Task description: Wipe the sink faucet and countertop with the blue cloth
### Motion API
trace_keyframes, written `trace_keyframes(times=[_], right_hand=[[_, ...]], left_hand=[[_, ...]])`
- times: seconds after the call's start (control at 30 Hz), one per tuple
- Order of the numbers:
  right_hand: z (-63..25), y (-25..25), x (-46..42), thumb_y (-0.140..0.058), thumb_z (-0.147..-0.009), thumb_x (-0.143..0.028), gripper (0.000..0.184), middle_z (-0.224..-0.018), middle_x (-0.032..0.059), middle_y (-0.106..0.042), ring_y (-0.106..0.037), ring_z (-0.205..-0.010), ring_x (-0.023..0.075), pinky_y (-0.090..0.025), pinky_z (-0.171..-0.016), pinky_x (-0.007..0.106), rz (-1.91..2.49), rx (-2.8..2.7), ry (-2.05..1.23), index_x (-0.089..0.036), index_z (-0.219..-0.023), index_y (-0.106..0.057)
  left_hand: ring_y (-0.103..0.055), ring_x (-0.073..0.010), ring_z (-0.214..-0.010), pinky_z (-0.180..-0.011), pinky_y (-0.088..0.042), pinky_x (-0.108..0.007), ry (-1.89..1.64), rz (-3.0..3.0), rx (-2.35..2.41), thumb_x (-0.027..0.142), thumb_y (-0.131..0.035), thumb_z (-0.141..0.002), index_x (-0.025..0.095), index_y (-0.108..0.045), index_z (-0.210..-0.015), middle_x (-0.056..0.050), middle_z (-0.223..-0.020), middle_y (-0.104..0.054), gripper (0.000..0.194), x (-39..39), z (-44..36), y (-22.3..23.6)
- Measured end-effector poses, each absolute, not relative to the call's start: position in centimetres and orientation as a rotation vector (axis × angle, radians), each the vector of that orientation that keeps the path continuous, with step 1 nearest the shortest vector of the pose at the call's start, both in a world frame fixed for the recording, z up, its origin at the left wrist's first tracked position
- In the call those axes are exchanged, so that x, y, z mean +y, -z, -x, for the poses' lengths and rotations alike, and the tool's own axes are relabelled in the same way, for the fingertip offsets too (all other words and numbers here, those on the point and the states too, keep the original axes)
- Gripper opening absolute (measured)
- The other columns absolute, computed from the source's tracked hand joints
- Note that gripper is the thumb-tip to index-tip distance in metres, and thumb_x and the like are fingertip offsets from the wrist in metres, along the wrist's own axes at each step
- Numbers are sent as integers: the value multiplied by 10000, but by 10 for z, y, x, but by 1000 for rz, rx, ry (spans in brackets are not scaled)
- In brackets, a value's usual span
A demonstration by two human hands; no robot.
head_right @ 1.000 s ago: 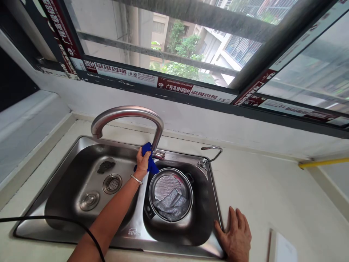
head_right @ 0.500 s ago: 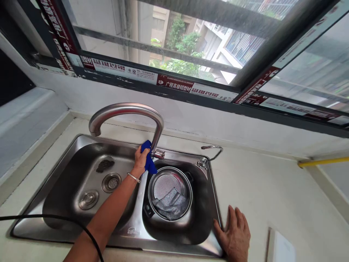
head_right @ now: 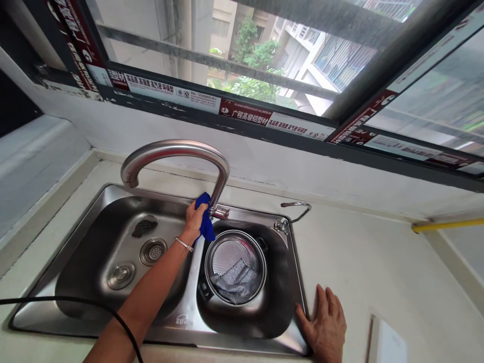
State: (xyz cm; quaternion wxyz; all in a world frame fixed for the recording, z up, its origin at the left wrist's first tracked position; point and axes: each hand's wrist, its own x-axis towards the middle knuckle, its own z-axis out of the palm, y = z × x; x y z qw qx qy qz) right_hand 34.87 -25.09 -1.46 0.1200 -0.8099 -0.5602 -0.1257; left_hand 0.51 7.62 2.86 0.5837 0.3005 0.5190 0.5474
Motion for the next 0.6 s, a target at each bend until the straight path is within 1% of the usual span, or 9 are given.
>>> trace_keyframes(times=[0.17, 0.3, 0.43, 0.5, 0.6], right_hand=[[-350, 16, -251, -353, -842, -768, 923, -1461, 231, -442, -416, -1343, 437, -392, -1072, 638, 2350, -1647, 377, -93, -1468, -413], [-351, 16, -251, -363, -837, -764, 923, -1467, 226, -437, -409, -1348, 431, -388, -1076, 630, 2362, -1639, 367, -93, -1469, -412], [-351, 16, -252, -371, -829, -770, 926, -1471, 221, -441, -409, -1349, 427, -376, -1090, 625, 2384, -1619, 340, -98, -1463, -424], [-351, 16, -252, -370, -825, -772, 933, -1471, 225, -440, -407, -1351, 424, -367, -1100, 617, 2394, -1610, 325, -89, -1457, -431], [-350, 16, -252, -358, -819, -783, 947, -1469, 227, -441, -404, -1355, 421, -354, -1113, 610, 2419, -1581, 310, -83, -1451, -438]], left_hand=[[-381, -76, -563, -525, -313, -215, -1216, -712, 1203, 437, -653, -585, 153, -609, -749, 38, -613, -495, 331, 79, 0, -39], [-398, -88, -534, -494, -302, -229, -1109, -741, 1165, 444, -670, -575, 155, -609, -723, 28, -588, -501, 331, 86, 7, -49], [-396, -91, -525, -481, -266, -237, -1047, -780, 1153, 404, -694, -569, 158, -615, -686, 24, -568, -491, 283, 96, 10, -50], [-417, -93, -550, -502, -287, -235, -1067, -770, 1152, 394, -702, -573, 156, -642, -723, 17, -601, -523, 287, 96, 10, -45], [-476, -111, -625, -569, -359, -236, -1136, -682, 1132, 459, -692, -604, 164, -665, -837, 2, -702, -593, 377, 87, 8, -31]])
